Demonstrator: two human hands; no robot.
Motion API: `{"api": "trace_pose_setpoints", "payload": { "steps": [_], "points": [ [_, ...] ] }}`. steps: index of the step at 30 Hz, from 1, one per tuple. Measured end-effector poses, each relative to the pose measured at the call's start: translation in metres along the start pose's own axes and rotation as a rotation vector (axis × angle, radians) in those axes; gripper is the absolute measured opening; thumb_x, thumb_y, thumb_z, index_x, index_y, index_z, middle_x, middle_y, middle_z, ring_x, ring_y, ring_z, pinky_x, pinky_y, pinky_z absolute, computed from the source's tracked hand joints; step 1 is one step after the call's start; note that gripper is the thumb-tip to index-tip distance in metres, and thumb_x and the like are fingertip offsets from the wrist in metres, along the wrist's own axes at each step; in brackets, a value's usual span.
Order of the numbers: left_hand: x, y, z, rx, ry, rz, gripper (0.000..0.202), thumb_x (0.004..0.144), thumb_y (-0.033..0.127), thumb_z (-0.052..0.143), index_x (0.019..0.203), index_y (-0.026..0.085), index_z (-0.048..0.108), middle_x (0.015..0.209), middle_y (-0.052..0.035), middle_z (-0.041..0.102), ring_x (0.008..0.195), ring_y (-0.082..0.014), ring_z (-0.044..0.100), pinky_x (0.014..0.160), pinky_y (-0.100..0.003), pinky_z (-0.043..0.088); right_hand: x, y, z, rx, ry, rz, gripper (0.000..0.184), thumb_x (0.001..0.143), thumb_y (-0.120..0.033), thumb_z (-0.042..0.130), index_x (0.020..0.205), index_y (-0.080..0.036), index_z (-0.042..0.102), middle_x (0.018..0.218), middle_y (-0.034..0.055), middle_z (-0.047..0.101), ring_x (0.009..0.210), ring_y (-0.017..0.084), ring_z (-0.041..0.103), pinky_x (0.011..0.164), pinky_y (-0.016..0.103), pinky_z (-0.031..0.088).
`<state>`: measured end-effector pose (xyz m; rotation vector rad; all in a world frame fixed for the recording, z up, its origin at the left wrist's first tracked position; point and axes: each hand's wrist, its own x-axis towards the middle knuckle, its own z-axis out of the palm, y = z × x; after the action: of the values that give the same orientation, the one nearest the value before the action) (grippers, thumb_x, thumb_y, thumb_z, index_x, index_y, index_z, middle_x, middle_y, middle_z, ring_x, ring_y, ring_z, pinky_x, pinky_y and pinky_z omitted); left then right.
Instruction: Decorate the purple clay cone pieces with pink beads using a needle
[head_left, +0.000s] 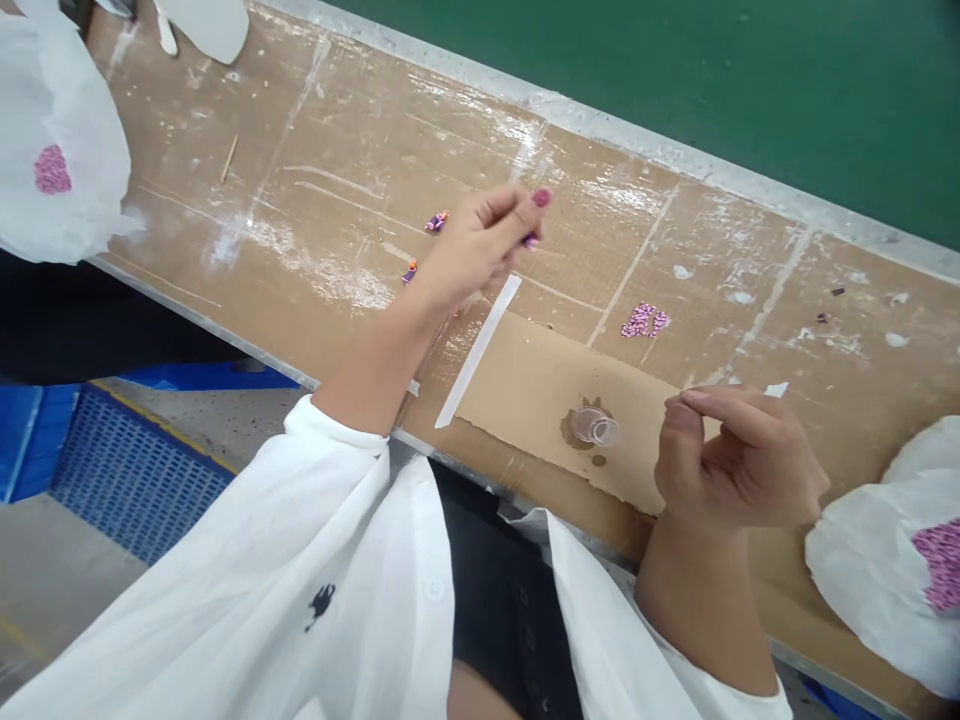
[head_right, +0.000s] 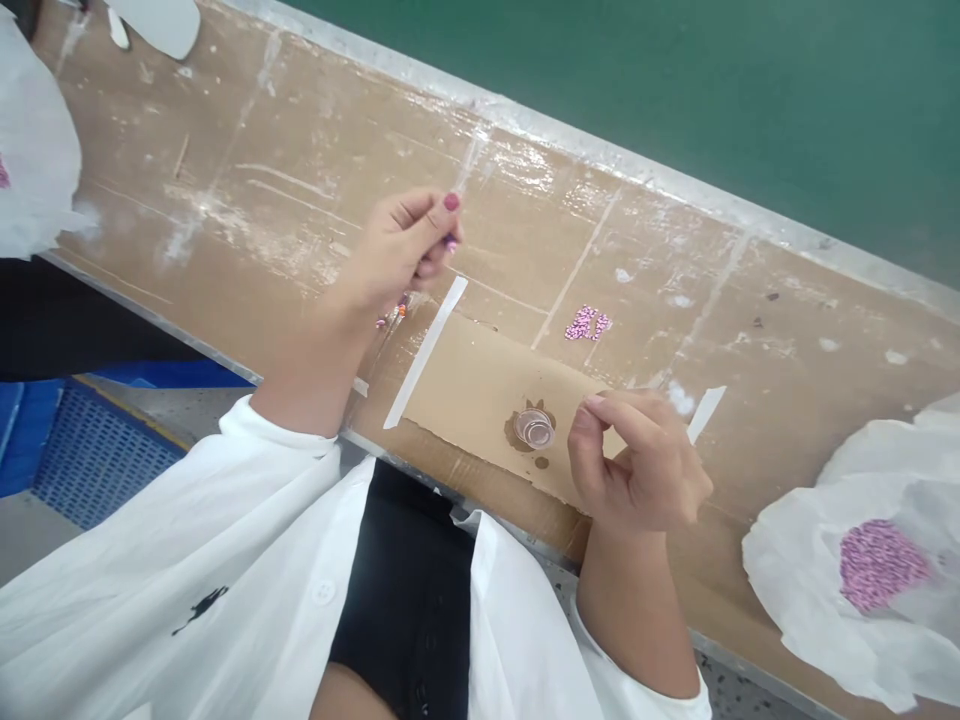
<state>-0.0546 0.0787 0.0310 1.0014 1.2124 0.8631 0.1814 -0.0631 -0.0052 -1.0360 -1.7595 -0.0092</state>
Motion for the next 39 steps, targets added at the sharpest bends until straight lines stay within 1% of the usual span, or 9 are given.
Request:
{"api": "trace_pose_setpoints", "payload": {
  "steps": [4,10,12,15,21,25,32,36,39],
  "points": [
    [0.021,0.001,-0.030,0.037,0.225,0.081,0.036,0.101,0.021,0.051,0.065,0.021,0.049,0.061,0.0028,0.041,0.056,-0.0078,0.030,0.056,-0.029,0.019,0.001,0.000,0.001,-0.005,0.014,-0.017,0.052,0.077,0.009,0.068,0.119,-0.020,0.073,0.072,-0.0017,0.067,0.058,0.014,0.062,0.050,0.025,0.048],
    [0.027,0.005,-0.054,0.089,0.133,0.042,0.039,0.102,0.050,0.040,0.075,0.023,0.049,0.079,-0.0027,0.057,0.058,-0.0111,0.038,0.056,-0.030,0.021,0.002,-0.002,0.000,-0.011,0.002,-0.021,0.053,0.077,0.009,0.068,0.121,-0.020,0.072,0.071,-0.0024,0.066,0.057,0.014,0.061,0.049,0.025,0.048],
    [0.027,0.001,-0.057,0.301,0.187,0.116,0.041,0.099,0.054,0.046,0.072,0.024,0.048,0.071,-0.0014,0.048,0.060,-0.0134,0.041,0.059,-0.031,0.027,0.003,-0.002,-0.001,-0.017,0.006,-0.025,0.051,0.077,0.009,0.069,0.119,-0.019,0.072,0.071,-0.0027,0.065,0.057,0.014,0.061,0.050,0.025,0.048],
    [0.028,-0.006,-0.056,0.596,0.307,0.168,0.039,0.087,0.040,0.068,0.060,0.024,0.045,0.066,-0.0015,0.046,0.069,-0.0181,0.048,0.074,-0.036,0.035,0.003,-0.002,-0.001,-0.027,0.010,-0.020,0.049,0.078,0.008,0.069,0.118,-0.021,0.073,0.069,-0.0036,0.065,0.055,0.014,0.061,0.049,0.025,0.047],
    [0.031,-0.010,-0.041,1.001,0.419,-0.080,0.043,0.081,0.033,0.077,0.059,0.023,0.042,0.067,-0.0051,0.048,0.095,-0.0290,0.057,0.078,-0.034,0.032,0.002,-0.003,0.001,-0.058,0.044,-0.005,0.043,0.077,0.003,0.072,0.112,-0.023,0.074,0.068,-0.0036,0.067,0.054,0.016,0.061,0.048,0.028,0.047],
    [0.031,-0.009,-0.039,1.075,0.410,-0.089,0.046,0.084,0.033,0.074,0.058,0.024,0.037,0.064,-0.0037,0.040,0.094,-0.0302,0.058,0.079,-0.034,0.031,0.003,-0.002,0.004,-0.138,0.037,0.080,0.033,0.082,-0.001,0.069,0.103,-0.026,0.071,0.069,-0.0047,0.066,0.052,0.014,0.059,0.049,0.027,0.046],
    [0.012,0.002,-0.024,0.722,0.209,0.102,0.031,0.093,0.019,0.056,0.065,0.023,0.043,0.066,0.0005,0.043,0.072,-0.0144,0.044,0.070,-0.029,0.031,-0.008,0.039,0.006,-0.359,-0.196,0.437,0.009,0.085,-0.015,0.066,0.084,-0.023,0.069,0.071,0.0002,0.064,0.057,0.015,0.058,0.055,0.029,0.047],
    [-0.008,0.006,0.009,0.030,-0.137,-0.089,0.028,0.100,0.015,0.046,0.072,0.018,0.050,0.060,0.0060,0.039,0.050,-0.0028,0.031,0.052,-0.020,0.018,-0.014,0.049,0.010,-0.396,-0.286,0.498,0.007,0.089,-0.021,0.064,0.086,-0.023,0.070,0.076,0.0018,0.065,0.066,0.018,0.060,0.064,0.032,0.050],
    [-0.022,0.002,0.029,-0.159,-0.299,-0.219,0.027,0.100,0.014,0.047,0.073,0.016,0.051,0.058,0.0069,0.040,0.042,-0.0008,0.028,0.045,-0.016,0.014,-0.015,0.048,0.016,-0.451,-0.301,0.523,0.008,0.092,-0.025,0.062,0.088,-0.024,0.069,0.078,0.0019,0.065,0.069,0.021,0.059,0.067,0.035,0.050]
  ]
}}
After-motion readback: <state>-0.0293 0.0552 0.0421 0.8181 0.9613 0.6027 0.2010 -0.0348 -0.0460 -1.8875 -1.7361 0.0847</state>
